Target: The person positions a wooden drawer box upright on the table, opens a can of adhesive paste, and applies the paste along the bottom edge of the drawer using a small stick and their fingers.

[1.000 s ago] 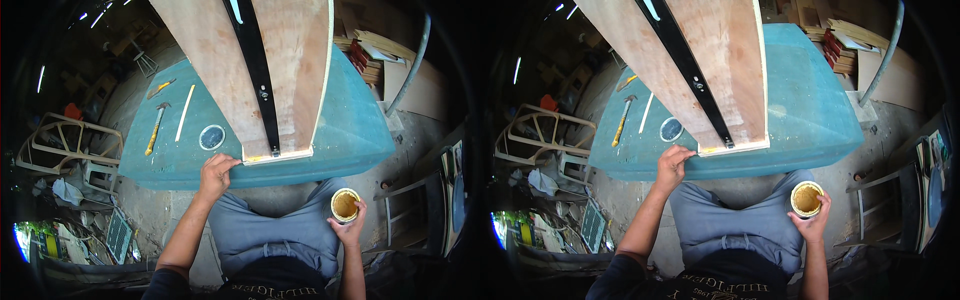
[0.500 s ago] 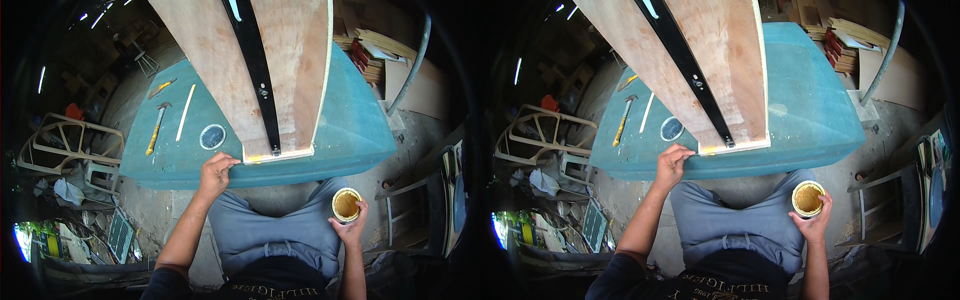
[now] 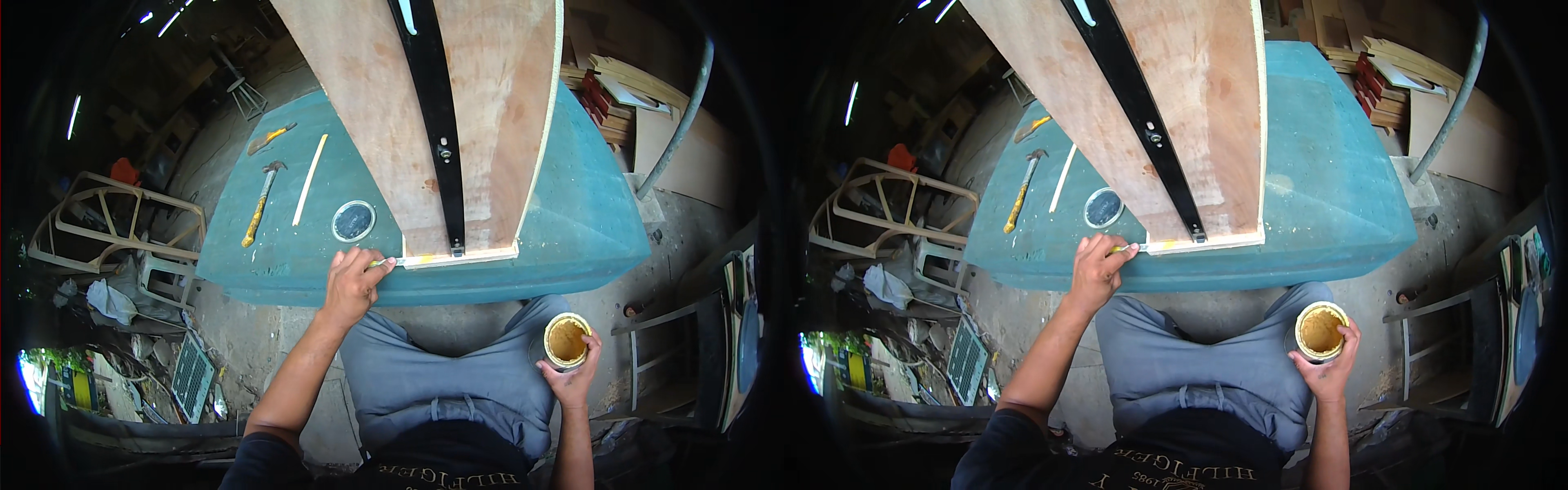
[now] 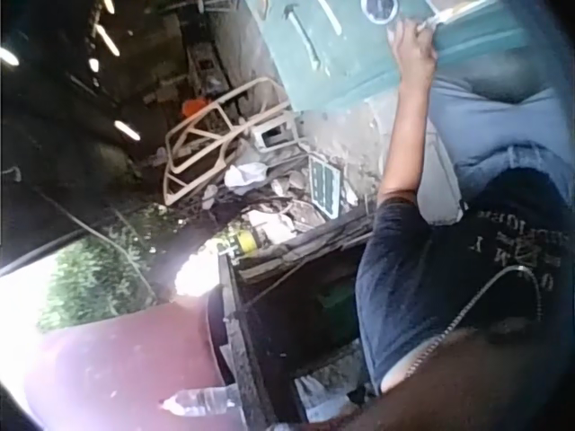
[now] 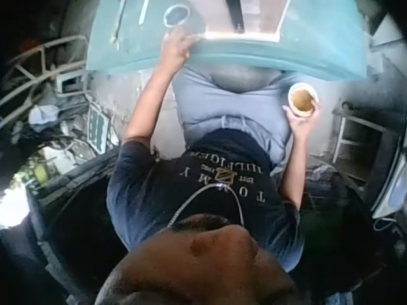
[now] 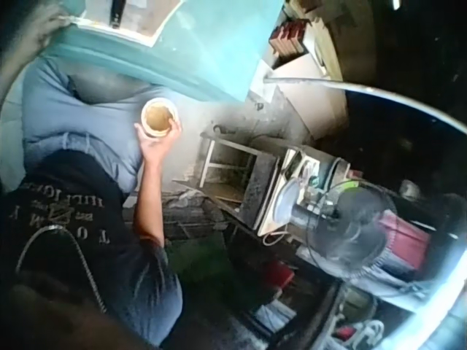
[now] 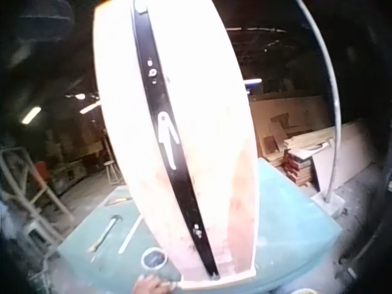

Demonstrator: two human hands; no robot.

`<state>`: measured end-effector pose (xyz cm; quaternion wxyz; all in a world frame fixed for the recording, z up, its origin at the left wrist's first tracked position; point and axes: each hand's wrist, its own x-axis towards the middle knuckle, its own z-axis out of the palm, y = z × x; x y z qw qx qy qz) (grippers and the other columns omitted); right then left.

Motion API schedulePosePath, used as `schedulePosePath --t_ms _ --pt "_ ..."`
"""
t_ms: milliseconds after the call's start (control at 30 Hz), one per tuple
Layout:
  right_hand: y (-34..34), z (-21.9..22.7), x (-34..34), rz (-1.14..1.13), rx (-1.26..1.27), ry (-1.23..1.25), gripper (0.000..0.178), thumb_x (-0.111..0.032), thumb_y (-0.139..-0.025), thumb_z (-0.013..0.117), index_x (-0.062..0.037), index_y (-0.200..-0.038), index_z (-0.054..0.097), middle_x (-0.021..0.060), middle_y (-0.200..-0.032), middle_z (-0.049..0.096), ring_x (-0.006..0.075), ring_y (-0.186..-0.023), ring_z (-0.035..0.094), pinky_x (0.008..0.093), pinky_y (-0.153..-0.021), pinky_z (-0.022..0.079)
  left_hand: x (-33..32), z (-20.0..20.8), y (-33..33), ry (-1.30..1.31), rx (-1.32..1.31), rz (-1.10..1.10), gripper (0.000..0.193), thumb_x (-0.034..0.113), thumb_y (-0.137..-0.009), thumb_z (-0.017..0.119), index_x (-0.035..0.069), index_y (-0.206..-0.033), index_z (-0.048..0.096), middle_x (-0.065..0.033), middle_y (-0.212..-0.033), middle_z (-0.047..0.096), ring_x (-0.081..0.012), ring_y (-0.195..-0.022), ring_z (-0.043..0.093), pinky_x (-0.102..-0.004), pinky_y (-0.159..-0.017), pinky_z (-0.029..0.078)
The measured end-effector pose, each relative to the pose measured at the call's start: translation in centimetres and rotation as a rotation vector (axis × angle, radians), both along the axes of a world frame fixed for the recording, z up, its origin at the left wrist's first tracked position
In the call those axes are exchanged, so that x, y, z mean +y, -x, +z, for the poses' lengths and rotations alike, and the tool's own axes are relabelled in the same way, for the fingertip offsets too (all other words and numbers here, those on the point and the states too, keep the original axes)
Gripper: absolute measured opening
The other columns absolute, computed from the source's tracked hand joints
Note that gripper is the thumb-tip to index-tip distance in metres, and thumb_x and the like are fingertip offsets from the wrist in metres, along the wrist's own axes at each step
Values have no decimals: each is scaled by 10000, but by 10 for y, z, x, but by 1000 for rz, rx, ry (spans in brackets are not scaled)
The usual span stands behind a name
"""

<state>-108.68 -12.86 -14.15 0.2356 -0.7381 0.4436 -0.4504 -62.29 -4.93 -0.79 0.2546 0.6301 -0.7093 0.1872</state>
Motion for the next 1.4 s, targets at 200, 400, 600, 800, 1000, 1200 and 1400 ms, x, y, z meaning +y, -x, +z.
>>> schedulePosePath --t_ms 200,400,600,800,1000,1200,1400 --pt "1 -3 0 -2 -6 19 1053 -306 -560 1064 -56 -1372 441 244 -1436 505 405 -1310 544 488 -1130 439 13 20 3 -73 67 111 312 -71 -805 748 122 -1037 827 -29 -968 700 -222 -860 650 -371 -730 392" --pt "0 -3 -2 16 -18 -2 1033 -257 -556 1051 -68 -1368 442 223 -1445 495 384 -1319 534 477 -1153 418 19 10 6 38 192 111 275 -27 -826 799 129 -1051 829 -34 -968 693 -220 -873 655 -367 -751 395" --pt "0 -3 -1 29 -16 -10 1007 -183 -560 1028 -80 -1370 440 192 -1451 480 352 -1337 510 464 -1178 387 22 4 6 36 182 79 312 -26 -810 796 155 -1062 832 -38 -971 685 -220 -891 657 -377 -764 396" --pt "-1 -1 0 24 -12 -22 1007 -177 -558 1027 -79 -1371 440 193 -1454 475 355 -1339 509 464 -1184 382 6 -1 16 40 108 27 398 -4 -784 759 196 -1124 819 -27 -1014 647 -206 -923 634 -397 -747 355" --pt "0 -2 0 18 -8 -19 1014 -179 -556 1029 -79 -1378 444 198 -1478 469 360 -1357 502 470 -1192 377 -4 -3 15 -4 66 65 403 -30 -777 762 214 -1090 833 -3 -948 643 -188 -891 636 -389 -751 338" --pt "2 -4 0 11 -30 -19 1023 -196 -553 1035 -79 -1380 444 202 -1477 477 367 -1357 508 473 -1191 383 7 2 -8 -160 274 123 336 -47 -839 734 202 -1036 846 12 -933 657 -173 -890 657 -386 -774 354" --pt "2 -3 -1 4 -6 -7 1018 -208 -558 1037 -80 -1378 447 201 -1475 480 364 -1358 509 471 -1191 385 2 4 -10 -83 452 -3 354 -62 -828 724 200 -1031 850 31 -915 667 -177 -840 654 -357 -769 377"
